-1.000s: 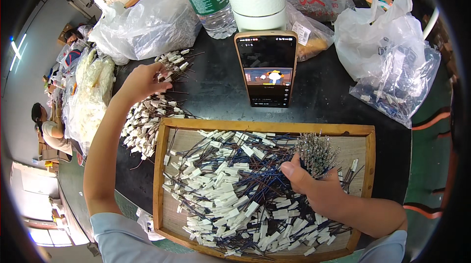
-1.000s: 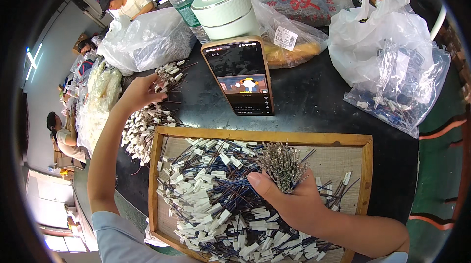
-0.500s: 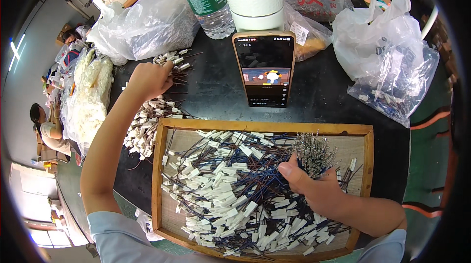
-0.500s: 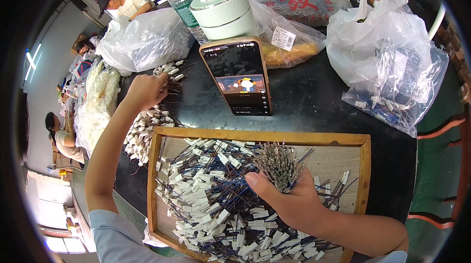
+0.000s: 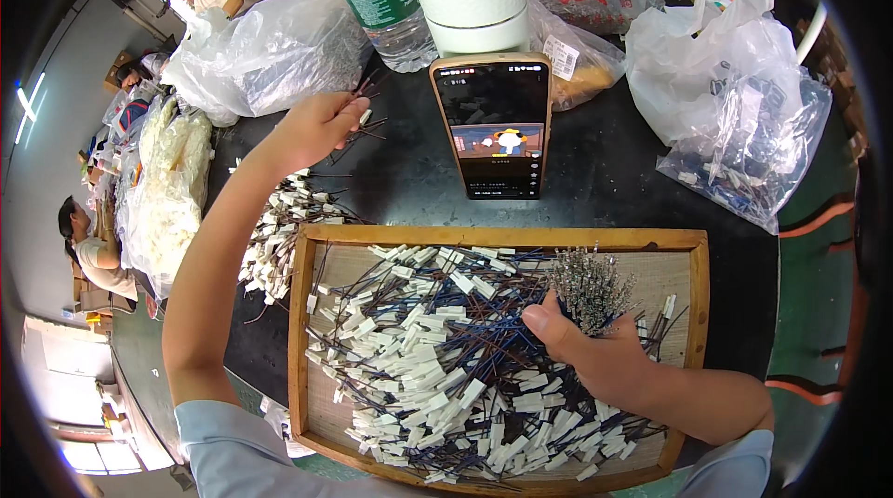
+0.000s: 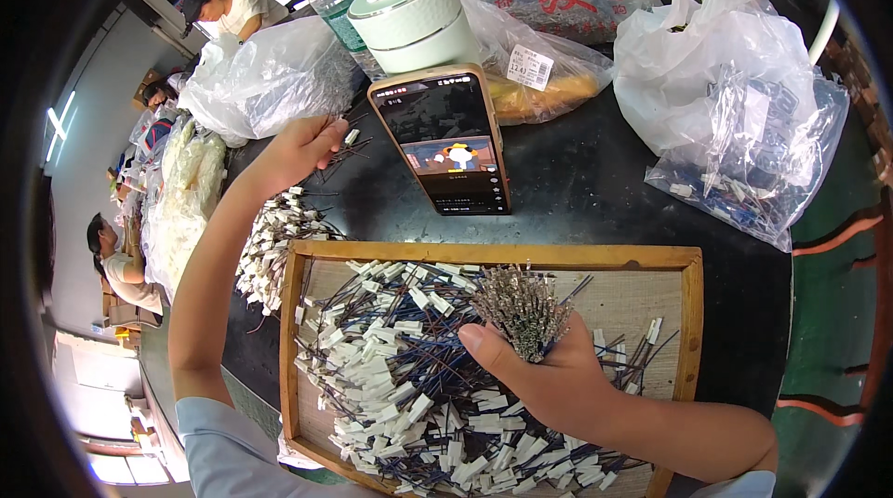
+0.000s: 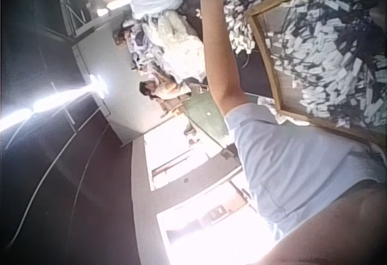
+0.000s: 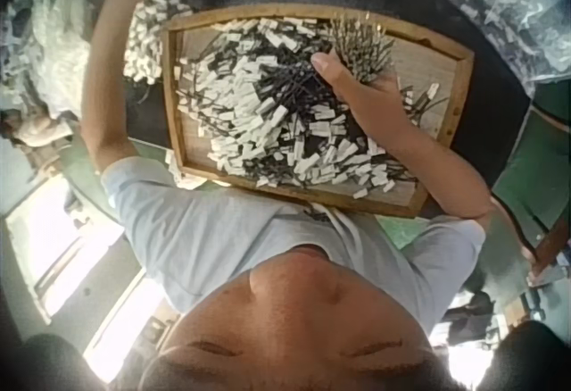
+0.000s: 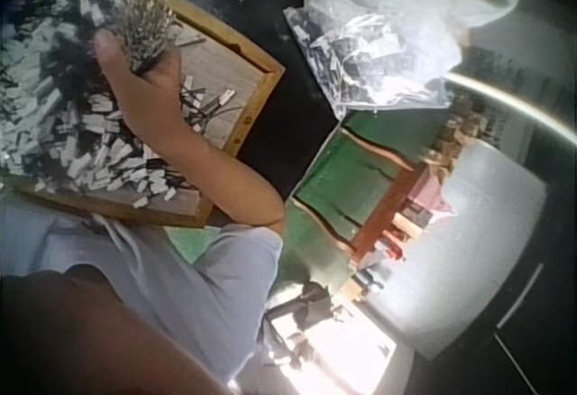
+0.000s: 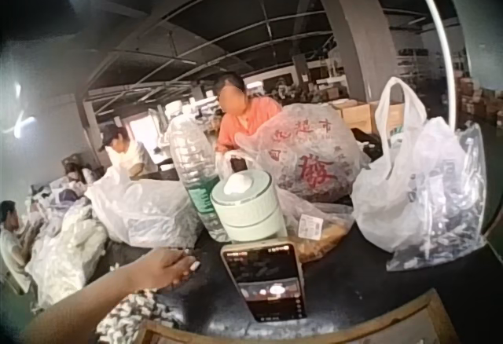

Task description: The person assembles small wire harnesses by hand, grouping color-coded wires and attaching connectors.

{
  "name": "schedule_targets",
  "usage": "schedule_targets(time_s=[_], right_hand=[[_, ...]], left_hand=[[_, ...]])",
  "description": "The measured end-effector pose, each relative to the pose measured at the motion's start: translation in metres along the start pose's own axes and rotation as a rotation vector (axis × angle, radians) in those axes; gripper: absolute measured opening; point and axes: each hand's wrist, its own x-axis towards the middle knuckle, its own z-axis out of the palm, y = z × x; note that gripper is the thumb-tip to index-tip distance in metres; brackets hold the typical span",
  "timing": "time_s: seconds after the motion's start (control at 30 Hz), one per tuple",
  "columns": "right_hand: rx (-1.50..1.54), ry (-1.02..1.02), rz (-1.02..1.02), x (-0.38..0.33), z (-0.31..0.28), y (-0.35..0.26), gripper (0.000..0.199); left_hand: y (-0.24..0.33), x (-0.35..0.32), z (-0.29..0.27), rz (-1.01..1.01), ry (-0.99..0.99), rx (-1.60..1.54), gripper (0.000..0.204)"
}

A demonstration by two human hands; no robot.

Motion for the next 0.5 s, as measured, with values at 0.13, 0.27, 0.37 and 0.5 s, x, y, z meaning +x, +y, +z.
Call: schedule_targets(time_s=[0.13,0.27,0.37,0.5], right_hand=[[0.018,-0.009,-0.041,0.000,-0.001,0.003,0.017],[0.029,-0.036,-0.066,0.001,-0.001,0.004,0.017],[0.044,-0.034,-0.077,0.000,0.000,0.003,0.018],[0.032,-0.036,-0.054,0.002,-0.001,0.002,0.019]], left_hand=[[0.016,-0.003,0.006,-0.386,-0.089,-0.678,0.025],[0.012,-0.001,0.011,-0.360,0.108,-1.002,0.022],[-0.007,-0.005,0.011,-0.240,0.074,-1.208,0.022],[-0.012,-0.006,0.021,-0.350,0.266,-1.292,0.022]])
